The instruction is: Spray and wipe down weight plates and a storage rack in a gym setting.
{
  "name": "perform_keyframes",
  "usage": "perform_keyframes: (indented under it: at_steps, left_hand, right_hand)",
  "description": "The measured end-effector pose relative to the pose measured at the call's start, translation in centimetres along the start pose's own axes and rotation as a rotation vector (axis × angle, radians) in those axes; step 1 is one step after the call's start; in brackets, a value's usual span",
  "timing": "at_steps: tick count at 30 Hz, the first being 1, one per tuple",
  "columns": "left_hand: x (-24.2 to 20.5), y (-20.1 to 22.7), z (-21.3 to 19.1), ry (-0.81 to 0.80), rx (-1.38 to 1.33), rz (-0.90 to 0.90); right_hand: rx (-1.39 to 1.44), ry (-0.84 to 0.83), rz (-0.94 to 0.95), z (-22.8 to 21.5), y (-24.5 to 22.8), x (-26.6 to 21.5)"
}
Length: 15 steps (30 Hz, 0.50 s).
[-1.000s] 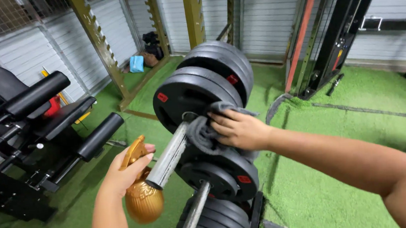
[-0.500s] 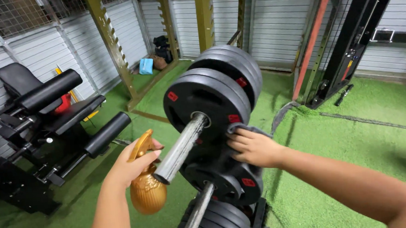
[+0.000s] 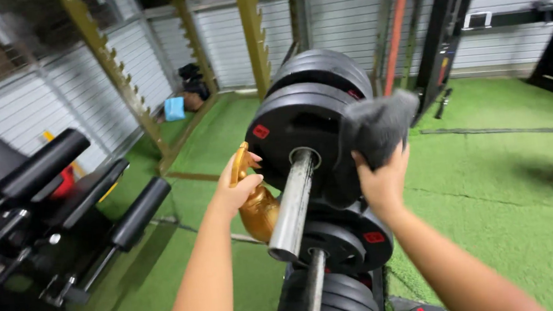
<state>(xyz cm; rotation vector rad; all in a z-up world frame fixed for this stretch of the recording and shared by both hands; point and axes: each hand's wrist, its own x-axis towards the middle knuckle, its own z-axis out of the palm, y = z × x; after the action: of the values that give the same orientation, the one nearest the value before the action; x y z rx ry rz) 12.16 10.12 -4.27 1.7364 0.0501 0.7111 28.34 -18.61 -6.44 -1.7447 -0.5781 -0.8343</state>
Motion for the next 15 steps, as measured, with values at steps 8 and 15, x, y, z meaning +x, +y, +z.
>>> perform_keyframes:
  at_steps: [8, 15]
  left_hand:
    - [1.1, 0.4, 0.7, 0.012, -0.117, -0.062]
    - [1.4, 1.5, 0.9, 0.021, -0.256, -0.173]
  right_hand:
    - [0.219, 0.053, 0.332, -1.0, -5.3, -0.5]
    - [0.575, -0.063, 0.493, -1.2, -3.6, 1.6]
